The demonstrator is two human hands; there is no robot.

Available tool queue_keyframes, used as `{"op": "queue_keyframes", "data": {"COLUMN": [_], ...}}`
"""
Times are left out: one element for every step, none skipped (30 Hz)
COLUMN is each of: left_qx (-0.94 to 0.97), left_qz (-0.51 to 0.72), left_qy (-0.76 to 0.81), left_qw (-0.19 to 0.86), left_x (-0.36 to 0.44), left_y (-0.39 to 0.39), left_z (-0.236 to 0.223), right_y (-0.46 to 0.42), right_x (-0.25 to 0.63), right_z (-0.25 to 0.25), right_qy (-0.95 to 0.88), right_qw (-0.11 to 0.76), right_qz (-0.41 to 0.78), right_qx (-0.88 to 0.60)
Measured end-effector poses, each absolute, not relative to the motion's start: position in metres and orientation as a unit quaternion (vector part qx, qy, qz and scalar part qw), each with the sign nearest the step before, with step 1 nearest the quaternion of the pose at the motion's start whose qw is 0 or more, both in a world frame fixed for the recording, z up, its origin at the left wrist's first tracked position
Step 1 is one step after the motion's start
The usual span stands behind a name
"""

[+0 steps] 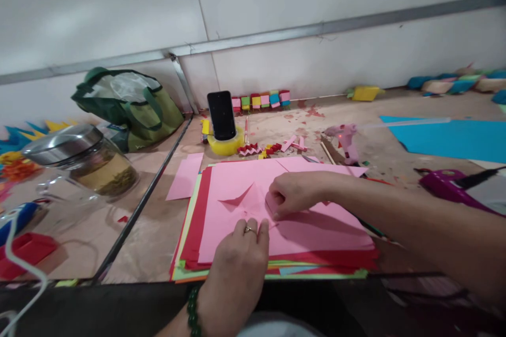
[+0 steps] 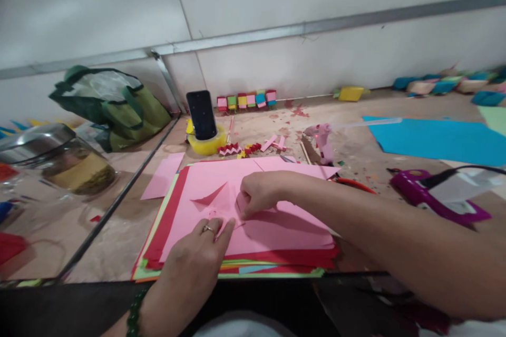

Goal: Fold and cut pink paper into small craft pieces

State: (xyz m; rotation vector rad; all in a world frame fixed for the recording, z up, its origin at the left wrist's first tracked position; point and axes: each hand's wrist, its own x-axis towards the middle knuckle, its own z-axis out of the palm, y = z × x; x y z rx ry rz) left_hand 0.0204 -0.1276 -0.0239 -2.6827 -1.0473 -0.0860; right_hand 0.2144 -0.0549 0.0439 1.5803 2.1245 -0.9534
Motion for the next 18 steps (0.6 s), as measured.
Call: {"op": "queue_keyframes", "data": {"left_qx": [-0.925, -0.927, -0.928, -0.929, -0.930, -0.930, -0.929, -0.928, -0.927, -0.926, -0.927, -0.928, -0.929, -0.929, -0.929, -0.928, -0.928, -0.928], "left_qz": [-0.027, -0.025, -0.024, -0.023, -0.024, -0.025, -0.026, -0.028, -0.027, -0.026, -0.024, -0.021, -0.018, -0.017, -0.017, -0.019, -0.021, -0.025], "left_qy": [-0.358, -0.356, -0.353, -0.351, -0.349, -0.348, -0.349, -0.350, -0.353, -0.354, -0.354, -0.353, -0.352, -0.352, -0.354, -0.356, -0.359, -0.361], "left_qw": [0.124, 0.118, 0.113, 0.112, 0.114, 0.117, 0.122, 0.125, 0.127, 0.126, 0.123, 0.118, 0.113, 0.110, 0.108, 0.107, 0.102, 0.093], "left_x": [0.0200, 0.0196, 0.0193, 0.0190, 0.0189, 0.0188, 0.0188, 0.0189, 0.0190, 0.0193, 0.0196, 0.0199, 0.0203, 0.0206, 0.0208, 0.0208, 0.0207, 0.0204], "left_y": [-0.1273, -0.1271, -0.1271, -0.1271, -0.1273, -0.1275, -0.1278, -0.1280, -0.1282, -0.1284, -0.1285, -0.1286, -0.1286, -0.1287, -0.1286, -0.1284, -0.1280, -0.1272], "left_z": [-0.0229, -0.0221, -0.0215, -0.0213, -0.0214, -0.0218, -0.0223, -0.0227, -0.0229, -0.0229, -0.0227, -0.0223, -0.0219, -0.0217, -0.0216, -0.0217, -0.0216, -0.0213], "right_y": [-0.0547, -0.0545, -0.0543, -0.0542, -0.0542, -0.0542, -0.0542, -0.0543, -0.0544, -0.0545, -0.0546, -0.0548, -0.0549, -0.0551, -0.0552, -0.0553, -0.0554, -0.0554], "right_x": [0.2146, 0.2148, 0.2151, 0.2155, 0.2160, 0.2164, 0.2168, 0.2171, 0.2173, 0.2174, 0.2174, 0.2174, 0.2172, 0.2170, 0.2168, 0.2166, 0.2163, 0.2161], "right_z": [0.0434, 0.0428, 0.0423, 0.0418, 0.0414, 0.0410, 0.0407, 0.0404, 0.0401, 0.0398, 0.0396, 0.0394, 0.0393, 0.0394, 0.0396, 0.0399, 0.0403, 0.0408], "right_qy": [0.745, 0.746, 0.748, 0.750, 0.750, 0.750, 0.750, 0.751, 0.751, 0.752, 0.753, 0.754, 0.754, 0.754, 0.754, 0.753, 0.752, 0.752], "right_qw": [0.164, 0.165, 0.164, 0.162, 0.162, 0.161, 0.159, 0.157, 0.156, 0.154, 0.153, 0.152, 0.152, 0.152, 0.152, 0.152, 0.152, 0.152], "right_qz": [-0.333, -0.333, -0.333, -0.334, -0.335, -0.336, -0.337, -0.338, -0.338, -0.338, -0.337, -0.337, -0.337, -0.338, -0.338, -0.337, -0.336, -0.334], "right_qx": [0.554, 0.552, 0.550, 0.548, 0.547, 0.546, 0.546, 0.546, 0.545, 0.544, 0.543, 0.542, 0.542, 0.542, 0.543, 0.544, 0.546, 0.548]}}
